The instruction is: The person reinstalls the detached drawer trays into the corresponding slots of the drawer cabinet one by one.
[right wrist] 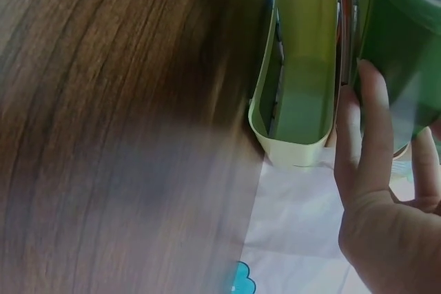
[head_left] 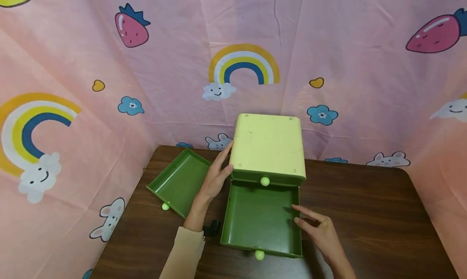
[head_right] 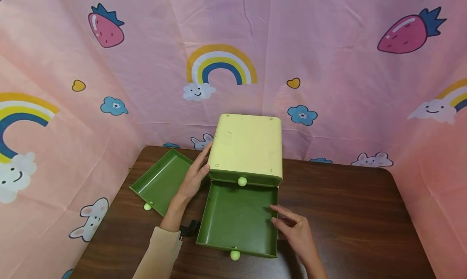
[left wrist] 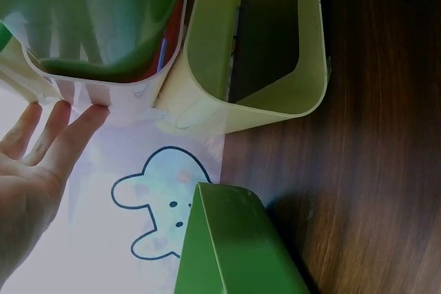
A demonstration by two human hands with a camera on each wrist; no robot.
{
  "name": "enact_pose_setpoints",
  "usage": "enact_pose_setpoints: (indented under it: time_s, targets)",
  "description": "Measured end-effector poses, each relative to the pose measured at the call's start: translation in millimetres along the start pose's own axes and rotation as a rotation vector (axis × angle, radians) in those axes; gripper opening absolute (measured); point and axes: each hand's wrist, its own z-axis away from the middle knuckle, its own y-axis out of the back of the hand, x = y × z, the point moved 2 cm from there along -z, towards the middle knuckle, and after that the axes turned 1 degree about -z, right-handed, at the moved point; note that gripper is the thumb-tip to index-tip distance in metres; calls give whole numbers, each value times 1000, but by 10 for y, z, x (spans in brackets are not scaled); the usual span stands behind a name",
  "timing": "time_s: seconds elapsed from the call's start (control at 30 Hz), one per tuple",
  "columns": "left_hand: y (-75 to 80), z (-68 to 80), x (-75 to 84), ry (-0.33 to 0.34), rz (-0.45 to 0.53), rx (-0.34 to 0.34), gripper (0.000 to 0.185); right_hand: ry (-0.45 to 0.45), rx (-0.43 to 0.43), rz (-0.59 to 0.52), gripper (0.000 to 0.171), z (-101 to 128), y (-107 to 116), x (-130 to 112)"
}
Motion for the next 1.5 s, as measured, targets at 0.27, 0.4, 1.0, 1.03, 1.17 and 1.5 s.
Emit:
enact_pose_setpoints:
  time_s: [0.27, 0.4, 1.0, 1.03, 1.17, 1.5]
  targets:
    - [-2, -5, -8, -2, 6, 4, 79, 12, -7, 46, 38, -35, 27, -15]
    - [-6, -4, 1, -7, -7, -1, 79, 22, -14, 42, 38, -64, 43, -8]
    - [-10, 19, -27, 28, 24, -2, 80, 10, 60, -58, 37, -143, -18, -13]
    - [-13, 19, -30, 32, 26, -2, 80, 12, 70, -64, 36, -143, -23, -12]
    - [-20, 23, -31, 43, 30, -2, 83, 6, 100, -58, 31, -152, -32, -19]
    - [-26, 40, -23, 33, -3, 10, 79, 5, 92, -64, 34, -223, -14, -44]
